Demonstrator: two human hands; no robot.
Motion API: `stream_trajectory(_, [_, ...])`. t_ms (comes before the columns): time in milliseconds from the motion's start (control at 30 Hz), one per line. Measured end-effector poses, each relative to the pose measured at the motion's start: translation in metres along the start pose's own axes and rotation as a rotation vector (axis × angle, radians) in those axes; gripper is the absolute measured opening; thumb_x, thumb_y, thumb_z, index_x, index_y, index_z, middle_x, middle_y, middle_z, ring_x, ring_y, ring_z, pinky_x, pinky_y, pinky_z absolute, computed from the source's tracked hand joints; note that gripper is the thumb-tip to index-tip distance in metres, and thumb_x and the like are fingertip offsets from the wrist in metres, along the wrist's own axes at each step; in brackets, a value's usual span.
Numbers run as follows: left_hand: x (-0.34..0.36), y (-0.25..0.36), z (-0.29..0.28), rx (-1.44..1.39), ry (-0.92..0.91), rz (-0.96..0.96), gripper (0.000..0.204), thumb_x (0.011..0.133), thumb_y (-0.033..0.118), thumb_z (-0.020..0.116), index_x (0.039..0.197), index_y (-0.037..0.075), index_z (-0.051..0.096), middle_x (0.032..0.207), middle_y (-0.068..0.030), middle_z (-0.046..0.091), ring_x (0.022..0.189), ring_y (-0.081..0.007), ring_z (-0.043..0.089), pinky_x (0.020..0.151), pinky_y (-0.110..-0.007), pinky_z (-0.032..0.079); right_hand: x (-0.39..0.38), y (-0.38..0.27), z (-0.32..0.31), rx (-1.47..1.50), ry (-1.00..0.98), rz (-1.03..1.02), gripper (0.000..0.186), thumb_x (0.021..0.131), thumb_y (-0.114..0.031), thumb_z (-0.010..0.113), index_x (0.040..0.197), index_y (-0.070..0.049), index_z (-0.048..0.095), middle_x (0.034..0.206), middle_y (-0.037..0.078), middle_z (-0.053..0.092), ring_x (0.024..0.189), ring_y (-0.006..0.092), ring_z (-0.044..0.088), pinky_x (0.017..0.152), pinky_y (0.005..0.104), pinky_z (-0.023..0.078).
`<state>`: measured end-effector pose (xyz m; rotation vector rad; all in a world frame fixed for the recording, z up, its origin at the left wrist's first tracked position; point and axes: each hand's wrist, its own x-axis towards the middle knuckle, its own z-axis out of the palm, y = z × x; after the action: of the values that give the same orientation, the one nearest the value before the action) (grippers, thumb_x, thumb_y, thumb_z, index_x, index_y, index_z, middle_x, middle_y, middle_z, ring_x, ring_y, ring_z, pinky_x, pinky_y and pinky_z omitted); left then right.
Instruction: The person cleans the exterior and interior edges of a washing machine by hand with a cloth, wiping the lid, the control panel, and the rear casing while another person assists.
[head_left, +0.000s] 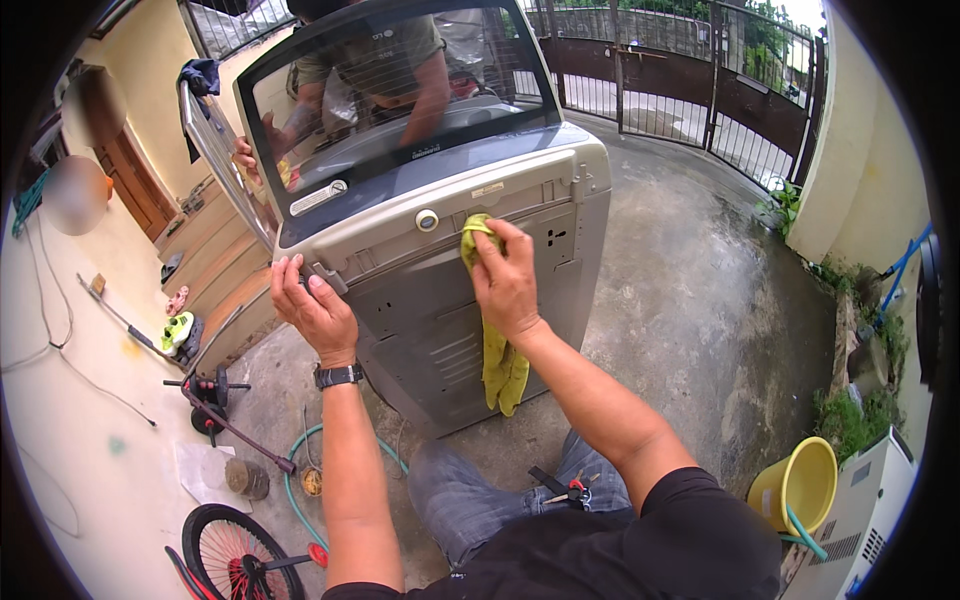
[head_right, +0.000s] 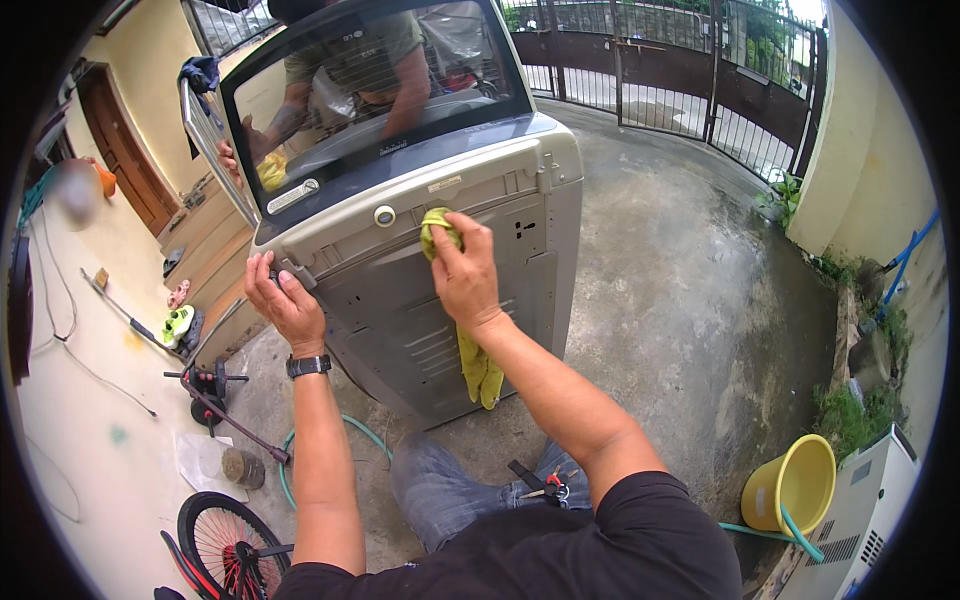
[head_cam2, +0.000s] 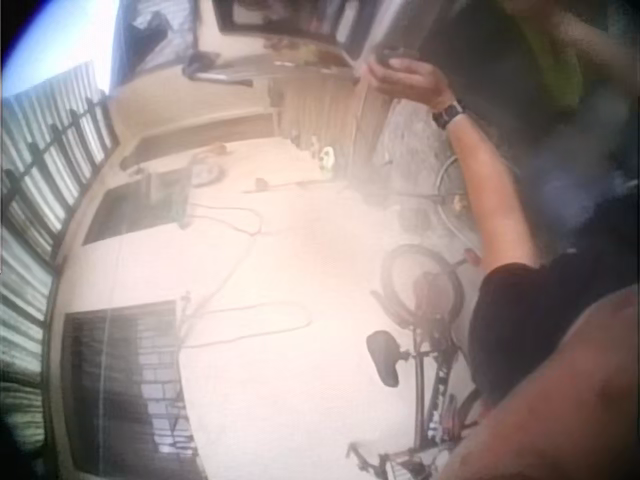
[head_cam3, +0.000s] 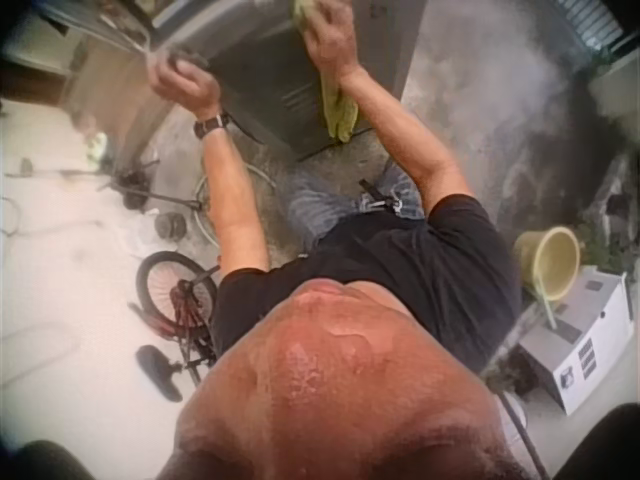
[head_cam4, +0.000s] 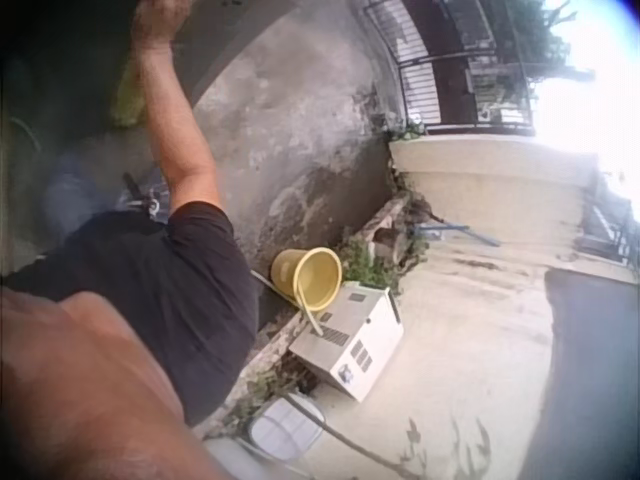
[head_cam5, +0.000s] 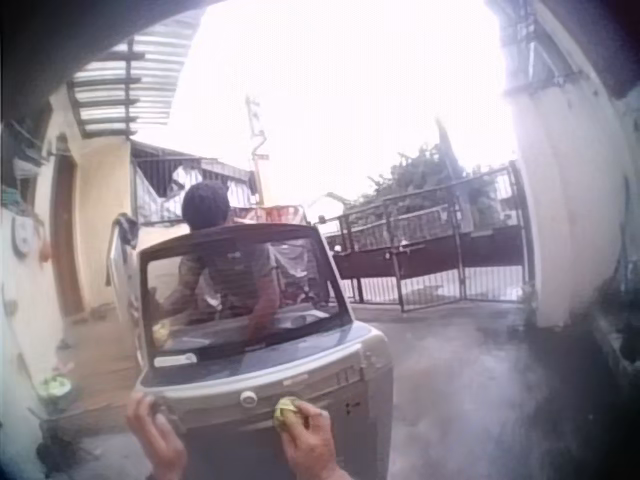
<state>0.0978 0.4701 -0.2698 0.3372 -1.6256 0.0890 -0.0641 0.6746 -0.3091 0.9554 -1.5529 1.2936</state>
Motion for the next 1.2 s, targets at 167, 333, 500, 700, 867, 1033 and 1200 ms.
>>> stream_trajectory(167, [-0.001,-0.004,-0.004,-0.038,-0.019,0.012,0.035,0.105,0.016,0.05,0.136,0.001,0.059,0.146,-0.0177,0.05,0.141,-0.0357,0.044,0.118,-0.048,0.034,0.0,-0.01,0.021,0.068,-0.121,-0.312,0.036,0.081,-0.002,0.075,0.117,-0.007,0.072,0.122,0.009,0.063,0.112,0.03,0.062,0.1,0.0409,0.054])
stream_trajectory(333, [-0.002,-0.013,-0.011,-0.117,-0.097,0.031,0.035,0.104,0.015,0.054,0.137,0.001,0.058,0.149,-0.0174,0.048,0.142,-0.0352,0.043,0.12,-0.047,0.033,-0.001,0.074,-0.016,-0.156,0.095,-0.023,0.037,0.085,0.002,0.07,0.121,-0.003,0.071,0.126,0.012,0.063,0.112,0.0331,0.06,0.096,0.0428,0.052])
stream_trajectory(500, [0.007,-0.02,-0.027,-0.212,-0.168,0.004,0.039,0.101,0.011,0.06,0.139,0.005,0.057,0.151,-0.0162,0.046,0.144,-0.0353,0.042,0.121,-0.047,0.033,-0.011,0.018,0.022,-0.063,0.138,0.079,0.041,0.085,0.003,0.068,0.125,-0.003,0.07,0.13,0.015,0.061,0.116,0.0354,0.057,0.099,0.0437,0.05])
stream_trajectory(700, [-0.029,-0.032,-0.053,-0.176,-0.16,-0.041,0.046,0.093,0.001,0.067,0.137,0.006,0.057,0.145,-0.0185,0.049,0.139,-0.0382,0.046,0.118,-0.046,0.038,-0.059,-0.101,0.104,0.162,-0.223,-0.318,0.034,0.081,-0.007,0.067,0.114,-0.009,0.074,0.128,0.005,0.064,0.119,0.0279,0.058,0.101,0.0407,0.052])
stream_trajectory(867, [-0.167,0.019,-0.092,-0.359,-0.326,-0.539,0.026,0.094,0.0,0.062,0.12,0.0,0.061,0.107,-0.0175,0.061,0.099,-0.0282,0.062,0.089,-0.039,0.051,-0.069,-0.096,0.1,0.188,-0.376,-0.473,0.034,0.079,-0.007,0.066,0.112,-0.01,0.075,0.127,0.003,0.064,0.117,0.0274,0.059,0.099,0.0399,0.053])
stream_trajectory(1033, [-0.3,0.01,-0.028,-0.53,-0.205,-1.408,0.039,0.103,0.024,0.065,0.128,-0.003,0.053,0.121,-0.0186,0.057,0.109,-0.0282,0.059,0.095,-0.037,0.049,-0.068,-0.13,0.099,0.242,-0.442,-0.348,0.035,0.08,0.002,0.071,0.114,-0.008,0.074,0.128,0.005,0.065,0.114,0.0317,0.061,0.097,0.0412,0.053])
stream_trajectory(1200, [-0.273,0.013,-0.016,-0.346,-0.113,-1.259,0.058,0.102,0.039,0.066,0.136,-0.006,0.049,0.132,-0.0237,0.049,0.122,-0.0401,0.05,0.106,-0.047,0.041,-0.063,-0.12,0.092,0.143,-0.457,-0.351,0.032,0.084,0.003,0.072,0.115,-0.006,0.075,0.124,0.008,0.066,0.111,0.0337,0.06,0.095,0.0432,0.052])
